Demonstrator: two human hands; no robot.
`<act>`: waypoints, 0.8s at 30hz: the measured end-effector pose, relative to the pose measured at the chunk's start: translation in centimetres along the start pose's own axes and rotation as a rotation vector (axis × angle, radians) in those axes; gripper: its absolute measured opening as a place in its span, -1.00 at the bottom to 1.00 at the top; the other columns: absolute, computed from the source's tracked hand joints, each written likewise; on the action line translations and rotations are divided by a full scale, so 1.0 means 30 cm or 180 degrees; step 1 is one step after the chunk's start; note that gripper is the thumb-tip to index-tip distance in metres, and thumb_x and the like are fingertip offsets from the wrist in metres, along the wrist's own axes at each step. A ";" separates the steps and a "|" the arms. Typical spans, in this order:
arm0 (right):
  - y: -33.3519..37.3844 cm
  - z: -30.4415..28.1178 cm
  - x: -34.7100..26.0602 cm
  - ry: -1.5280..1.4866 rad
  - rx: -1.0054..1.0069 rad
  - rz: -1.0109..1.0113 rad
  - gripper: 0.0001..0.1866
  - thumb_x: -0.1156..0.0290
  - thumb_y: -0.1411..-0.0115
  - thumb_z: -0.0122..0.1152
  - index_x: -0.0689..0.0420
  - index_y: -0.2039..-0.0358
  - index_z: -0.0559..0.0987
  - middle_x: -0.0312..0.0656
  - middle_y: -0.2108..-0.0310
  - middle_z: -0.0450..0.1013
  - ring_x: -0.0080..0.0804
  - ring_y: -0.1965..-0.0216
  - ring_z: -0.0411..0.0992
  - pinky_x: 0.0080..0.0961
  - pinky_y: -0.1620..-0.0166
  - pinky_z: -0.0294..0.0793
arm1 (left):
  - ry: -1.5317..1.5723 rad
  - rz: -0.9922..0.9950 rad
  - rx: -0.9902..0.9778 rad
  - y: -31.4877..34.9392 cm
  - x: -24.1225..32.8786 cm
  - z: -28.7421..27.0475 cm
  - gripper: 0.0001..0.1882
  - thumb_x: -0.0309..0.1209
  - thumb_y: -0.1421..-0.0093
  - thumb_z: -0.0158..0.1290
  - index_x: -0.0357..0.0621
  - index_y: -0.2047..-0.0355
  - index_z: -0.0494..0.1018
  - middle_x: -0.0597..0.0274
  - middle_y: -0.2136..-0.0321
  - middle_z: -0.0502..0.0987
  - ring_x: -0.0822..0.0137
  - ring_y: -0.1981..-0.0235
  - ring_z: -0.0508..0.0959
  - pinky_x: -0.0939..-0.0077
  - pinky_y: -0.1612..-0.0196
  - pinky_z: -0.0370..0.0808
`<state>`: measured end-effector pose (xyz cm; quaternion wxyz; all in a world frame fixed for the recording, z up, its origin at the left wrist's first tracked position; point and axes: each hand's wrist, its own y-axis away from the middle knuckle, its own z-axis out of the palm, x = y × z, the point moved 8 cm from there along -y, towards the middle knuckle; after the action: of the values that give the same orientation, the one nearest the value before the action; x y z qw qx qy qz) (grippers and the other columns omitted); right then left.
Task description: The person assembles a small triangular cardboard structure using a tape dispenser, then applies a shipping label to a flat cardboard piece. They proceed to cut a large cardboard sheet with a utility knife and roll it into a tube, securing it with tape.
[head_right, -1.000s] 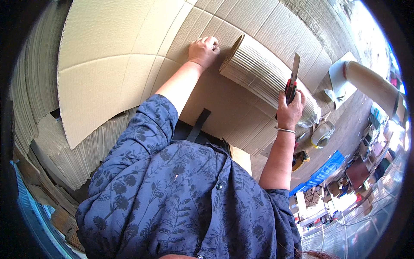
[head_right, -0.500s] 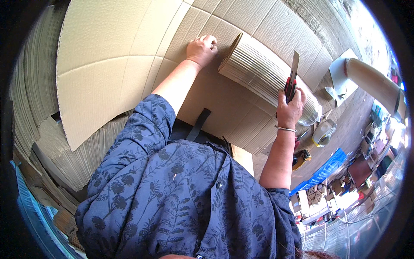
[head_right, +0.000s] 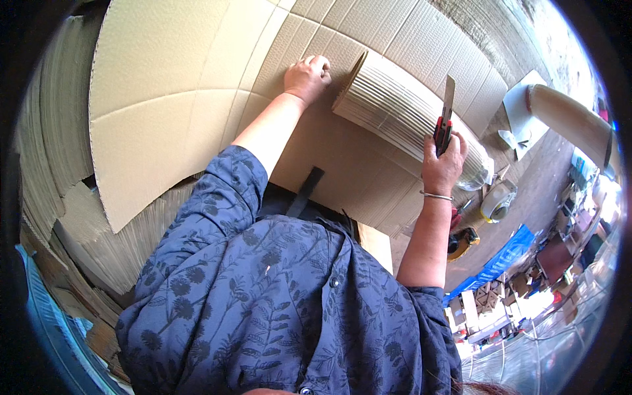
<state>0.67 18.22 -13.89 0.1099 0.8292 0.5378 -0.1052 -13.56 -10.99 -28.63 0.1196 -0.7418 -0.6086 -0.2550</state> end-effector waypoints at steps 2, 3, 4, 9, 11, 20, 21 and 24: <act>0.001 -0.003 -0.001 -0.0018 0.0002 0.0071 -0.58 0.13 -0.07 0.29 0.21 0.23 0.48 -0.02 0.04 0.37 -0.04 -0.07 0.30 -0.18 -0.02 0.34 | -0.0008 -0.0035 -0.0099 -0.003 0.003 0.001 -0.85 -0.29 -0.04 0.10 0.11 0.34 0.45 0.26 0.35 0.55 0.14 0.25 0.55 0.22 0.14 0.45; 0.003 -0.003 0.000 -0.0025 0.0015 0.0077 -0.58 0.14 -0.07 0.30 0.21 0.22 0.48 -0.02 0.04 0.36 -0.04 -0.06 0.30 -0.19 -0.02 0.34 | 0.0014 -0.0072 -0.0200 -0.003 0.006 -0.002 -0.85 -0.29 -0.04 0.10 0.11 0.34 0.46 0.27 0.33 0.56 0.16 0.24 0.55 0.23 0.13 0.45; 0.004 -0.002 0.002 -0.0033 0.0027 0.0084 -0.58 0.14 -0.06 0.30 0.20 0.22 0.49 -0.02 0.04 0.36 -0.05 -0.05 0.31 -0.19 -0.02 0.34 | 0.0034 -0.0108 -0.0301 -0.006 0.009 -0.002 -0.84 -0.29 -0.04 0.10 0.11 0.33 0.46 0.27 0.32 0.56 0.17 0.22 0.55 0.23 0.11 0.44; 0.000 -0.006 -0.003 -0.0026 0.0010 0.0132 -0.60 0.21 -0.04 0.32 0.18 0.19 0.48 -0.05 0.04 0.37 -0.06 -0.02 0.35 -0.21 -0.01 0.36 | -0.0139 -0.0042 -0.0304 -0.014 0.005 0.014 -0.83 -0.29 -0.02 0.11 0.13 0.33 0.45 0.23 0.33 0.55 0.13 0.24 0.55 0.20 0.16 0.46; 0.006 0.000 0.006 -0.0068 0.0010 0.0177 -0.60 0.21 -0.03 0.31 0.17 0.18 0.47 -0.07 0.03 0.36 -0.06 -0.03 0.35 -0.20 0.00 0.37 | -0.0212 -0.0011 -0.0244 -0.019 0.006 0.015 -0.81 -0.28 -0.01 0.12 0.14 0.32 0.44 0.21 0.33 0.53 0.11 0.26 0.54 0.19 0.18 0.46; 0.008 -0.025 -0.042 -0.0268 0.0063 0.0080 -0.64 0.28 -0.07 0.30 0.20 0.20 0.44 -0.08 0.04 0.34 -0.05 0.00 0.34 -0.22 0.00 0.38 | -0.0305 0.0069 -0.0004 -0.024 0.019 0.019 -0.78 -0.30 0.02 0.11 0.11 0.34 0.38 0.26 0.37 0.50 0.13 0.27 0.54 0.15 0.20 0.43; 0.008 -0.025 -0.042 -0.0297 0.0037 0.0138 -0.65 0.30 -0.06 0.30 0.19 0.22 0.44 -0.08 0.05 0.34 -0.06 0.00 0.35 -0.22 0.01 0.38 | -0.0328 0.0096 0.0037 -0.035 0.020 0.018 -0.78 -0.31 0.03 0.10 0.11 0.34 0.37 0.26 0.37 0.50 0.13 0.27 0.53 0.14 0.20 0.43; 0.011 -0.037 -0.051 -0.0342 0.0186 0.0036 -0.68 0.33 -0.04 0.31 0.17 0.24 0.44 -0.11 0.08 0.35 -0.10 0.01 0.36 -0.23 0.05 0.42 | -0.0307 0.0108 0.0160 -0.082 0.023 0.020 -0.77 -0.32 0.04 0.09 0.09 0.33 0.36 0.24 0.35 0.49 0.13 0.26 0.53 0.12 0.21 0.43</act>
<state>0.42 17.07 -12.37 0.1150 0.8282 0.5232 -0.1645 -15.70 -9.56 -29.11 0.1130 -0.7603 -0.6072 -0.2015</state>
